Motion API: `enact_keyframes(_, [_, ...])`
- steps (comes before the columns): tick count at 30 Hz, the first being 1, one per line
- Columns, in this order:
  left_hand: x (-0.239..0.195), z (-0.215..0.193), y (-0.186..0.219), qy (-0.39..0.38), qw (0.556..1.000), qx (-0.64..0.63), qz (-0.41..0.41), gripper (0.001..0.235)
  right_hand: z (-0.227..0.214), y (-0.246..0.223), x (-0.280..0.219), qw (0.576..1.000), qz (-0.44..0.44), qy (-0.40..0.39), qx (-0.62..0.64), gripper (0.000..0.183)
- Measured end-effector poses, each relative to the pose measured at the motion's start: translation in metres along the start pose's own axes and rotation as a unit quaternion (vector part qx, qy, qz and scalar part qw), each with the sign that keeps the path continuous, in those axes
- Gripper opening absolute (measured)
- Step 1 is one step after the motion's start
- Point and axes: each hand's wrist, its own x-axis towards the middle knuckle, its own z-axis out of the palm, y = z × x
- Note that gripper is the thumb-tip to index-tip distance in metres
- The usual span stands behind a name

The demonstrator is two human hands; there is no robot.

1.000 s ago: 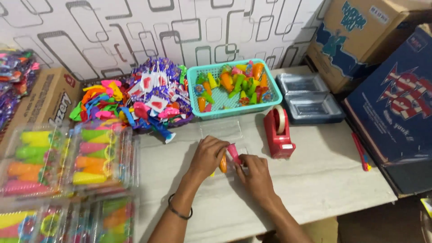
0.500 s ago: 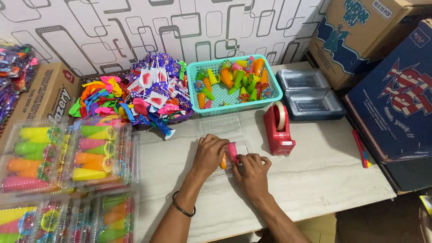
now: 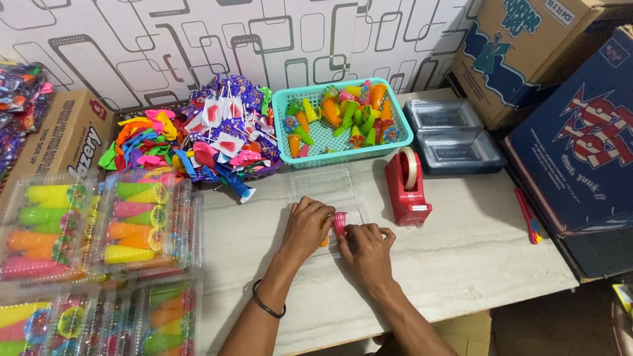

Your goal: The person packs small plastic cone-shaped toys from a basket into clear plastic containers by hand and seals the containers using a tape dispenser.

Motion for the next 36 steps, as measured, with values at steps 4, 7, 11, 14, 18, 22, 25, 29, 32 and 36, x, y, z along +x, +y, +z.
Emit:
enact_keyframes(4, [-0.002, 0.009, -0.006, 0.0, 1.0, -0.007, -0.009, 0.013, -0.007, -0.006, 0.004, 1.0, -0.004, -0.005, -0.008, 0.018])
enact_keyframes(7, [-0.002, 0.011, -0.009, 0.009, 1.0, -0.012, -0.011, 0.012, -0.008, -0.005, 0.005, 1.0, -0.021, -0.014, -0.018, 0.019])
enact_keyframes(11, [-0.002, 0.009, -0.008, 0.015, 1.0, -0.009, -0.009, 0.014, -0.007, -0.005, 0.001, 0.998, -0.043, -0.022, -0.034, 0.027])
enact_keyframes(14, [-0.003, 0.009, -0.008, 0.022, 1.0, 0.008, 0.018, 0.015, -0.004, -0.006, 0.0, 0.995, -0.078, 0.014, -0.054, 0.029])
enact_keyframes(18, [-0.004, 0.013, -0.011, 0.031, 0.998, 0.03, 0.04, 0.014, -0.002, -0.006, -0.001, 0.991, -0.109, 0.031, -0.069, 0.034])
enact_keyframes(22, [-0.004, 0.018, -0.014, 0.031, 0.999, 0.033, 0.023, 0.014, -0.008, -0.012, 0.001, 0.991, -0.116, 0.026, -0.055, 0.034])
enact_keyframes(25, [-0.004, 0.018, -0.014, 0.045, 0.998, 0.023, 0.034, 0.011, -0.006, -0.01, 0.0, 0.991, -0.117, 0.029, -0.063, 0.034])
enact_keyframes(29, [-0.004, 0.014, -0.011, 0.029, 0.999, 0.003, 0.02, 0.015, -0.006, -0.01, -0.001, 0.99, -0.12, 0.03, -0.066, 0.035])
enact_keyframes(32, [-0.002, 0.01, -0.009, 0.018, 1.0, 0.0, 0.012, 0.016, -0.004, -0.008, -0.001, 0.99, -0.122, 0.031, -0.066, 0.035])
enact_keyframes(36, [-0.001, 0.002, -0.004, 0.018, 1.0, -0.024, 0.004, 0.017, -0.004, -0.008, -0.001, 0.99, -0.121, 0.032, -0.064, 0.035])
